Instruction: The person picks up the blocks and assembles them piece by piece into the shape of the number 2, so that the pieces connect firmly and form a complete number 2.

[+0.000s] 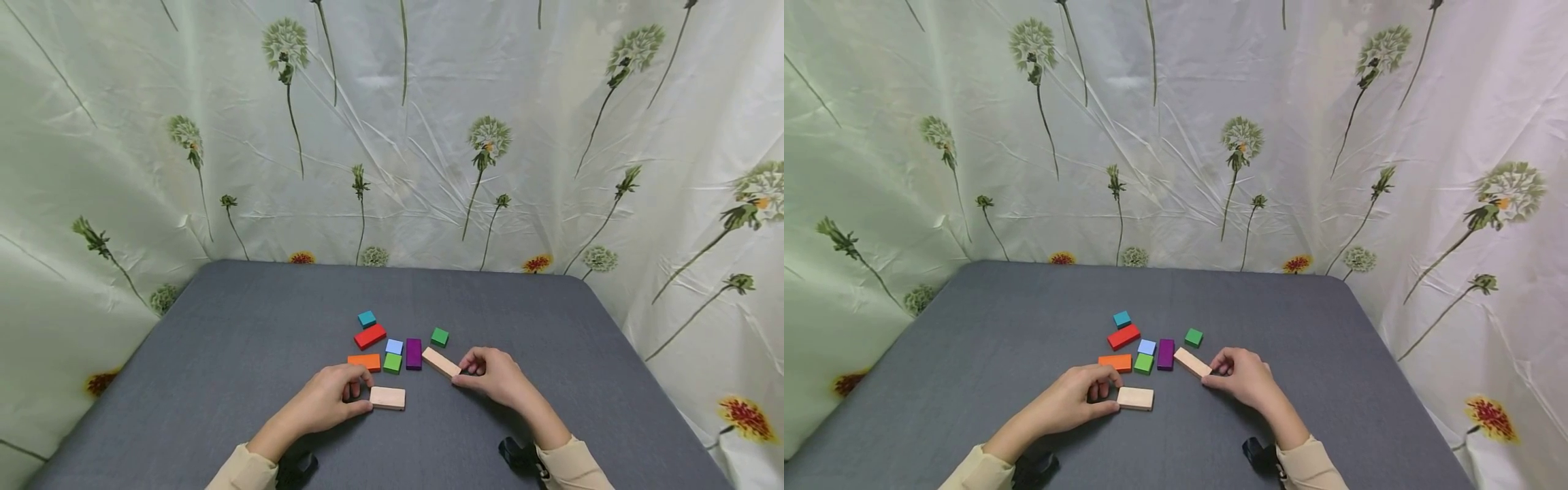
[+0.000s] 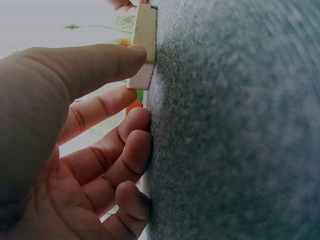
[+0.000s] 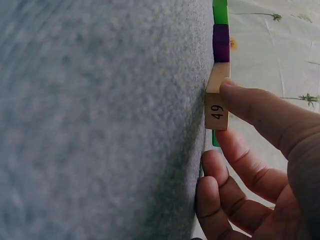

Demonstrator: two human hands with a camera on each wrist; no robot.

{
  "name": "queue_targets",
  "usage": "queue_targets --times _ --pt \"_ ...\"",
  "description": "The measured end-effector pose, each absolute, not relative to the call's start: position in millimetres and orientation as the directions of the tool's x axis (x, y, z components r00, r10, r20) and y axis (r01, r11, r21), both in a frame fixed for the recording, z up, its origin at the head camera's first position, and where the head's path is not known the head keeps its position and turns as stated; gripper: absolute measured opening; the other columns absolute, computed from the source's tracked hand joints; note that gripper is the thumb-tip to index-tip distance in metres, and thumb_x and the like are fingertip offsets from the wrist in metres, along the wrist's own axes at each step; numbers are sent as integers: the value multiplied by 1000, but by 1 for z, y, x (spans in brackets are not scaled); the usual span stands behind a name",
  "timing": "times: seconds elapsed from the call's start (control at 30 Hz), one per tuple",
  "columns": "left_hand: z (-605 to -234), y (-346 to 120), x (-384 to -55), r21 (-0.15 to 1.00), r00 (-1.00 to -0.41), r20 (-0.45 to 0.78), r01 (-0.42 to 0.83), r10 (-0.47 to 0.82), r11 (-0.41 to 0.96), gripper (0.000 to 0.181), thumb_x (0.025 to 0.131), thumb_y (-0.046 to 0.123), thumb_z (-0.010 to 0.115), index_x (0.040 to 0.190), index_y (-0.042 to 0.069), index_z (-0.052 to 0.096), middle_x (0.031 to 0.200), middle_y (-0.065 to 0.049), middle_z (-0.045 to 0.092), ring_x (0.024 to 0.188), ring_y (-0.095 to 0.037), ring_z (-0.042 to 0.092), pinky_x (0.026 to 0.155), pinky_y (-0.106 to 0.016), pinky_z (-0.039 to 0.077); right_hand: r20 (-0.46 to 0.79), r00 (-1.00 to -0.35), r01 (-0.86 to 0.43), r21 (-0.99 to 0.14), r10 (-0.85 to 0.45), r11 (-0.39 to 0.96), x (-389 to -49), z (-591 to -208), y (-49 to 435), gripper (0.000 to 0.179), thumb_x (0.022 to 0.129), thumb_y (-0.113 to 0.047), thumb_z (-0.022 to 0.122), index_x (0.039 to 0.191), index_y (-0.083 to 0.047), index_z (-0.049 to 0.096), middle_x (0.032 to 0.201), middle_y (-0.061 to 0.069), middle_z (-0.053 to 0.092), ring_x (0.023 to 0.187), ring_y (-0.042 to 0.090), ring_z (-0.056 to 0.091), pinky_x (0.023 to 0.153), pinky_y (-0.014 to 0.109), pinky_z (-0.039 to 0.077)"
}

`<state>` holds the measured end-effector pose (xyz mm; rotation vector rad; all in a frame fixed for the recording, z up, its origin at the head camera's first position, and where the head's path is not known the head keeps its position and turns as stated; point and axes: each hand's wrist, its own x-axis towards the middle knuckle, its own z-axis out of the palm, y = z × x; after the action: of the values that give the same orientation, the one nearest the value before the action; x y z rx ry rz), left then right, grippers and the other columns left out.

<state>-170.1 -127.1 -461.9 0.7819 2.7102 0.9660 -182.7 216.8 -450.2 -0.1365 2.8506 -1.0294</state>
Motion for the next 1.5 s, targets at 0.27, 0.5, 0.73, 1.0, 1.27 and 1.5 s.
queue_targets --times 0.27,0.5,0.73,1.0,1.27,1.5 --pt "-462 -127 -170 640 -849 17 415 528 647 24 90 26 88 106 25 69 82 11 57 71 -2 50 65 -24 42 -69 -983 -76 -694 -172 716 -176 -448 225 23 85 -20 92 94 -8 75 84 -1 67 78 12 56 69 23 45" --pt "-461 -128 -169 645 -847 27 420 531 638 25 90 25 88 105 24 69 81 10 57 71 -3 50 64 -23 41 -65 -968 -129 -699 -242 703 -168 -447 233 21 86 -18 91 97 -7 76 84 -2 69 76 9 58 68 23 48" --pt "-460 -129 -167 659 -837 53 439 544 611 24 90 25 89 105 22 69 80 8 57 69 -2 49 63 -23 40 -82 -950 -146 -735 -301 662 -160 -446 238 20 86 -16 91 97 -7 76 84 -1 69 74 7 60 67 22 49" --pt "-462 -130 -168 659 -828 84 463 554 593 23 91 25 88 104 21 70 78 8 57 67 0 48 63 -22 41 -104 -929 -148 -777 -356 612 -157 -448 241 20 87 -14 90 97 -5 76 84 0 70 74 6 61 67 22 50" --pt "-462 -128 -168 652 -831 55 450 554 610 22 91 24 87 104 23 70 78 9 58 67 2 48 63 -22 42 -108 -915 -160 -787 -388 595 -154 -447 237 20 86 -15 91 97 -5 76 84 -1 70 74 4 61 68 21 50" --pt "-462 -127 -168 651 -826 47 452 562 610 22 91 24 88 104 24 70 77 12 58 66 3 48 63 -22 43 -110 -905 -172 -788 -411 591 -153 -447 234 20 86 -15 91 97 -6 76 85 -2 70 74 4 60 68 21 50"
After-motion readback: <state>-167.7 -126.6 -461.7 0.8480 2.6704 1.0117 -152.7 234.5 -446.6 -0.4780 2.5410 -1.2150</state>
